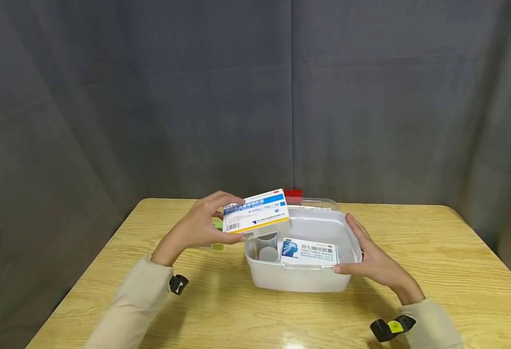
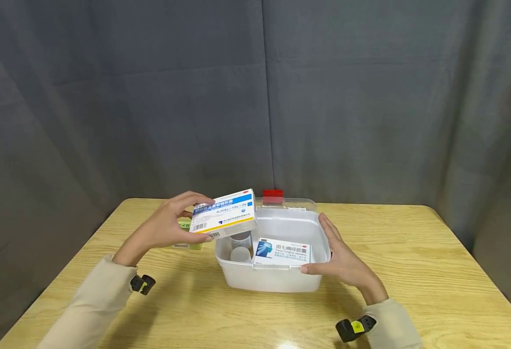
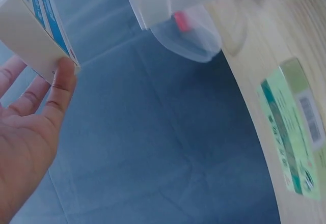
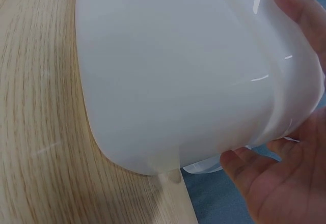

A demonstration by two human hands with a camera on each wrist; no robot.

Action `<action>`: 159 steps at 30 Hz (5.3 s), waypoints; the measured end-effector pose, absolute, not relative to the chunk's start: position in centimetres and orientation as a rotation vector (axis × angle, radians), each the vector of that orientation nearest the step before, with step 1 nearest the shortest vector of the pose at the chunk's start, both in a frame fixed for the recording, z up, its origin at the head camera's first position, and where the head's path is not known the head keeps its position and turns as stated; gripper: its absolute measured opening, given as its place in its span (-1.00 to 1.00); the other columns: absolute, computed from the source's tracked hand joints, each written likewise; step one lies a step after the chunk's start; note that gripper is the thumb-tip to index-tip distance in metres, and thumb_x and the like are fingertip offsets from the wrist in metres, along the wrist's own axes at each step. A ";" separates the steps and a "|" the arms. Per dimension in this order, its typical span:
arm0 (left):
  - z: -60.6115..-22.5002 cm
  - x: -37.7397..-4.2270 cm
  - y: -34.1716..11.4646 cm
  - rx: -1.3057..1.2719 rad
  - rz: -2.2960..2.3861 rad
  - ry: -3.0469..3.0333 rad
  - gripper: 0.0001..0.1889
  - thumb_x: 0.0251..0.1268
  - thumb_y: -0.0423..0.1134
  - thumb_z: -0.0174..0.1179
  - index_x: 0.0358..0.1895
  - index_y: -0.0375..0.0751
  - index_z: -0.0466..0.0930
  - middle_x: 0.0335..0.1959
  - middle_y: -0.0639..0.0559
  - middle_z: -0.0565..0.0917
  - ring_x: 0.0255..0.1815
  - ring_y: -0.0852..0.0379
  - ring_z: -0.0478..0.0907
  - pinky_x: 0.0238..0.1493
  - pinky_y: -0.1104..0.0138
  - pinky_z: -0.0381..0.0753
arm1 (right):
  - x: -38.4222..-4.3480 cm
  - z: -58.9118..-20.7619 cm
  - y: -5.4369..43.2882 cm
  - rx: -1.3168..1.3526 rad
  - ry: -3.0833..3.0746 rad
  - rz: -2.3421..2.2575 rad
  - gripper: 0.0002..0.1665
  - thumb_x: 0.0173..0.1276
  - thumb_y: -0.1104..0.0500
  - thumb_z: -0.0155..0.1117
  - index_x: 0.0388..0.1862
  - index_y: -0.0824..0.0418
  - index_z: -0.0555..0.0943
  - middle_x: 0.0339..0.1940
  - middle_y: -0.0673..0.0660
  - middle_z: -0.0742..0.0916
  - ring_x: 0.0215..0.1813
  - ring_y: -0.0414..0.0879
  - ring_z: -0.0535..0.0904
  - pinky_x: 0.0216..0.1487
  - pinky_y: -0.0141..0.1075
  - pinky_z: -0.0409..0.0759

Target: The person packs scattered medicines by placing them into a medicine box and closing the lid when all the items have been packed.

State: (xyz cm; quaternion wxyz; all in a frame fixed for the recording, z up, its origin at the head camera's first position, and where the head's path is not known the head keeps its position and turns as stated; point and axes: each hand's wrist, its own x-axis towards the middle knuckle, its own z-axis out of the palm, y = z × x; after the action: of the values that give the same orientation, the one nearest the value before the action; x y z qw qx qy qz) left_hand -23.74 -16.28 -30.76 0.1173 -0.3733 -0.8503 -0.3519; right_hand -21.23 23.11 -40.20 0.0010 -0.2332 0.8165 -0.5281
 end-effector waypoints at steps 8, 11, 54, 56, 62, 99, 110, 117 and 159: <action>-30.2 -24.0 -13.5 -1.111 -1.016 -2.463 -0.33 -0.16 -0.13 0.57 0.14 -0.20 0.58 0.06 0.05 0.54 -0.05 0.13 0.48 -0.16 0.28 0.64 | -20.9 -40.0 23.3 -0.701 2.586 -1.633 0.45 -0.02 0.22 0.57 0.61 0.06 -0.26 0.57 0.26 -0.17 0.47 0.36 -0.12 0.24 0.44 0.04; -30.1 -24.1 -12.5 -1.126 -1.001 -2.474 -0.32 -0.17 -0.11 0.58 0.14 -0.19 0.59 0.05 0.07 0.54 -0.05 0.15 0.47 -0.16 0.33 0.62 | -20.9 -40.0 23.4 -0.698 2.585 -1.635 0.44 -0.02 0.22 0.57 0.61 0.06 -0.26 0.57 0.26 -0.17 0.46 0.35 -0.10 0.24 0.44 0.05; -34.3 -24.2 -2.9 -1.154 -0.512 -2.923 -0.27 -0.02 0.10 0.48 0.26 -0.08 0.50 0.20 -0.04 0.47 0.12 0.07 0.37 0.06 0.25 0.50 | -21.0 -40.1 22.8 -0.718 2.565 -1.635 0.43 0.01 0.20 0.57 0.60 0.07 -0.26 0.57 0.24 -0.20 0.49 0.35 -0.25 0.23 0.45 0.02; -34.5 -24.3 -2.7 -1.161 -0.477 -2.946 -0.29 -0.01 0.09 0.47 0.25 -0.07 0.51 0.16 -0.02 0.49 0.08 0.10 0.39 0.03 0.27 0.49 | -21.0 -40.2 22.8 -0.727 2.557 -1.643 0.43 0.01 0.20 0.57 0.60 0.08 -0.27 0.57 0.25 -0.20 0.47 0.36 -0.18 0.23 0.42 0.09; -35.0 -24.7 -2.3 -1.210 -0.423 -2.930 -0.33 0.00 0.07 0.48 0.21 -0.09 0.53 0.08 0.02 0.53 0.02 0.16 0.42 0.02 0.35 0.45 | -21.0 -40.2 22.7 -0.738 2.558 -1.636 0.44 0.02 0.19 0.57 0.60 0.07 -0.28 0.57 0.26 -0.19 0.44 0.35 -0.07 0.22 0.35 0.21; -35.1 -24.9 -2.7 -1.131 -0.532 -3.057 -0.34 0.11 -0.03 0.43 0.29 -0.16 0.45 0.26 0.01 0.46 0.27 0.08 0.32 0.25 0.28 0.36 | -21.0 -40.1 23.0 -0.729 2.555 -1.646 0.42 0.03 0.20 0.56 0.60 0.06 -0.27 0.57 0.26 -0.18 0.41 0.34 0.03 0.19 0.30 0.29; -33.0 -24.7 -4.0 -1.179 -0.816 -2.849 -0.50 0.27 -0.12 0.31 0.24 -0.21 0.50 0.25 -0.04 0.50 0.21 0.00 0.46 0.15 0.26 0.49 | -20.9 -40.0 22.9 -0.728 2.555 -1.635 0.43 0.03 0.19 0.55 0.60 0.04 -0.29 0.57 0.26 -0.19 0.41 0.35 0.02 0.18 0.35 0.27; -32.8 -25.3 -6.1 -1.122 -1.166 -2.586 -0.61 0.31 -0.29 0.26 0.19 -0.26 0.53 0.12 -0.13 0.60 0.03 -0.03 0.60 -0.01 0.28 0.61 | -20.9 -40.0 22.9 -0.731 2.550 -1.638 0.44 0.02 0.18 0.56 0.60 0.06 -0.29 0.57 0.26 -0.19 0.43 0.35 -0.03 0.18 0.40 0.22; -35.1 -27.0 -19.9 -0.618 -1.280 -2.496 -0.36 0.34 -0.15 0.26 0.43 -0.13 0.25 0.37 -0.15 0.33 0.28 -0.21 0.36 0.08 -0.06 0.51 | -21.1 -40.2 23.0 -0.739 2.546 -1.645 0.44 0.02 0.21 0.56 0.60 0.07 -0.30 0.56 0.27 -0.20 0.41 0.35 -0.01 0.16 0.37 0.28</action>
State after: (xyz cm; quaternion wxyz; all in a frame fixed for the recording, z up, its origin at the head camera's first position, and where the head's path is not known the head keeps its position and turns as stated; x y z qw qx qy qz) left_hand -26.97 -19.92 -35.11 0.1341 -0.2133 -0.8612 -0.4415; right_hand -21.10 23.02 -40.22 0.0108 -0.2367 0.8160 -0.5272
